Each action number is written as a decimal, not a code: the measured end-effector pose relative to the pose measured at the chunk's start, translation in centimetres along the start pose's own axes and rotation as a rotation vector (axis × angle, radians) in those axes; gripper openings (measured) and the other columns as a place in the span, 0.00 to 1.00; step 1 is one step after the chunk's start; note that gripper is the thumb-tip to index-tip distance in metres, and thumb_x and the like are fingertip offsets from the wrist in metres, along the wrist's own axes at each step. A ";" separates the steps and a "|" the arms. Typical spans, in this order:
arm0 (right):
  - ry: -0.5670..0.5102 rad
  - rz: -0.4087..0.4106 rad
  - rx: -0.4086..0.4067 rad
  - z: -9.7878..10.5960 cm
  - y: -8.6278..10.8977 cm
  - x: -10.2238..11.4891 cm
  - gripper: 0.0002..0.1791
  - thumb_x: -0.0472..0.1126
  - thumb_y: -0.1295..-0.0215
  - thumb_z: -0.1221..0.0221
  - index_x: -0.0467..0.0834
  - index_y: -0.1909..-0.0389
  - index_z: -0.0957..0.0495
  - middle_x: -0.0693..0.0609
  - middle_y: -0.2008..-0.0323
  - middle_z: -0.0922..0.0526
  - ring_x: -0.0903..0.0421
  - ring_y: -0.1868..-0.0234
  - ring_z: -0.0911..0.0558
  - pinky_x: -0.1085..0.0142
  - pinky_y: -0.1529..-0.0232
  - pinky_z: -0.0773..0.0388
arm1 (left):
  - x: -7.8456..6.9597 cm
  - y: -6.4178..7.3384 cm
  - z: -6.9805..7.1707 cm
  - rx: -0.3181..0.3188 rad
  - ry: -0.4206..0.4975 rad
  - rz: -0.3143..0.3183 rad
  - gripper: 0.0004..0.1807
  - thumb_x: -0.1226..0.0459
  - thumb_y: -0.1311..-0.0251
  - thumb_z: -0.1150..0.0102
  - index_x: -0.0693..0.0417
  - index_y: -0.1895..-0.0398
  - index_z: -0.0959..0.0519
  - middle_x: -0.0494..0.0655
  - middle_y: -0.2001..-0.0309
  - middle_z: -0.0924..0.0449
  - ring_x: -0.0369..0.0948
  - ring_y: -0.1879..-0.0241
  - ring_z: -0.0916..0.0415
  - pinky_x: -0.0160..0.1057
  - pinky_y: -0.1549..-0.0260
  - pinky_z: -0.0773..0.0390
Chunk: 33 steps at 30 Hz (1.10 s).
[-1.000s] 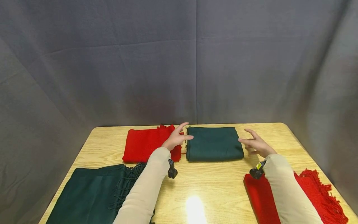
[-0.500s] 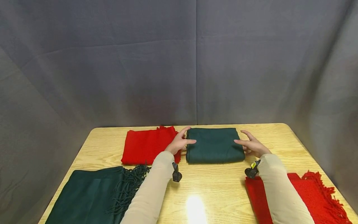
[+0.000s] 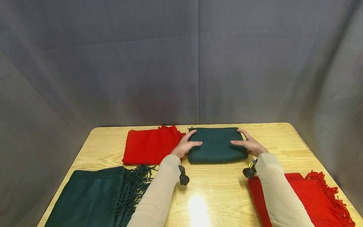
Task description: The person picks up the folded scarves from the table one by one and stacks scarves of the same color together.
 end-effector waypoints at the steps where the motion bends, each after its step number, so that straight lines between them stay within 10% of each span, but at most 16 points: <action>1: -0.004 0.002 -0.002 0.0 -0.1 0.0 0.50 0.50 0.41 0.41 0.54 0.29 0.69 0.44 0.32 0.80 0.32 0.34 0.66 0.32 0.44 0.55 | 0.0 0.0 -0.1 -0.001 0.010 0.004 0.37 0.63 0.48 0.37 0.41 0.33 0.41 0.51 0.34 0.46 0.50 0.38 0.44 0.51 0.42 0.41; 33: -0.050 0.023 -0.028 -1.6 -0.8 -0.8 0.47 0.43 0.43 0.39 0.48 0.29 0.58 0.37 0.31 0.66 0.36 0.35 0.51 0.46 0.42 0.43 | 0.8 0.0 -1.9 -0.015 -0.028 0.053 0.39 0.63 0.51 0.35 0.34 0.35 0.39 0.47 0.31 0.51 0.51 0.34 0.52 0.58 0.41 0.47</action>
Point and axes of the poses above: each hand's wrist, its own y-axis away from the middle knuckle, its own z-axis out of the back of the hand, x = y × z, the point moved 6 cm from there along -y, towards the middle knuckle
